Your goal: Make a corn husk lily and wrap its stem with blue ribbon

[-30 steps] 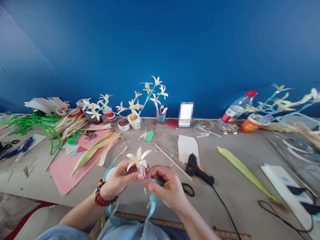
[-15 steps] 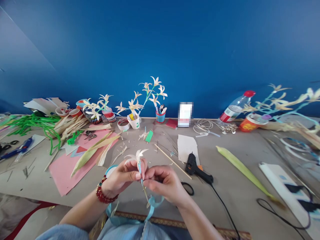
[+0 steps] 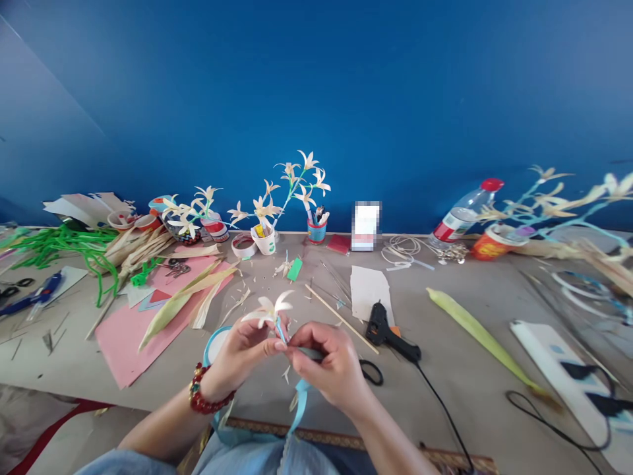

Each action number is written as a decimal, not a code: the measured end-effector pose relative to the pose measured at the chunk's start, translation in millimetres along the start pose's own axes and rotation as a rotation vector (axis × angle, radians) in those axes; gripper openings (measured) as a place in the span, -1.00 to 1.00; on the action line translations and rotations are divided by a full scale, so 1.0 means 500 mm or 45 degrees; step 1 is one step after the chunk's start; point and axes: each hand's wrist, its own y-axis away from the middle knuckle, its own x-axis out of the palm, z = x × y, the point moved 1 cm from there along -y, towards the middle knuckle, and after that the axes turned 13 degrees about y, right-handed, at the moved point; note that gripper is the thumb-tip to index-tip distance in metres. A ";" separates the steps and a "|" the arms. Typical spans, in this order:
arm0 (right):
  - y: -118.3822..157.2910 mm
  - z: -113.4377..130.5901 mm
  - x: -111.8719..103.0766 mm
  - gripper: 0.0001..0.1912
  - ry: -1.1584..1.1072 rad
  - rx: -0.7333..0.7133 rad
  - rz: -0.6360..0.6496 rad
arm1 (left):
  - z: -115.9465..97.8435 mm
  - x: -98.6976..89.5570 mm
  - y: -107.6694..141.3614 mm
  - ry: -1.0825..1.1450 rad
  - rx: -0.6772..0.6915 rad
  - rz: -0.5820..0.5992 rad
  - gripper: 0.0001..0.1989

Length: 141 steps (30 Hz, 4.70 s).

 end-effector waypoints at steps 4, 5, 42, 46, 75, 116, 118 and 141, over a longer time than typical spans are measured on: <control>-0.002 0.001 -0.013 -0.86 0.039 -0.001 0.112 | -0.010 0.005 0.000 0.048 -0.081 0.044 -0.82; -0.003 -0.002 -0.016 -0.88 0.014 0.016 0.156 | -0.014 0.007 -0.002 0.086 -0.108 0.060 -0.79; -0.017 -0.022 -0.031 -0.78 -0.045 0.134 0.380 | -0.030 -0.007 -0.019 -0.194 -0.274 0.243 -0.69; -0.012 -0.047 -0.019 -0.73 -0.212 0.200 0.384 | -0.026 -0.005 -0.020 -0.029 -0.312 0.217 -0.67; 0.002 0.004 -0.025 -0.83 0.470 -0.114 0.145 | -0.034 -0.020 -0.010 -0.712 0.000 0.160 -0.90; 0.115 -0.177 -0.243 -0.75 1.501 -0.195 -0.395 | 0.036 -0.061 0.022 -0.687 0.749 0.399 -0.81; 0.120 -0.217 -0.283 -0.58 1.621 -0.034 -0.305 | 0.037 -0.062 0.021 -0.702 0.778 0.380 -0.80; 0.057 -0.255 -0.366 -0.63 0.353 0.239 -0.108 | 0.040 -0.040 0.010 -0.586 0.898 0.377 -0.87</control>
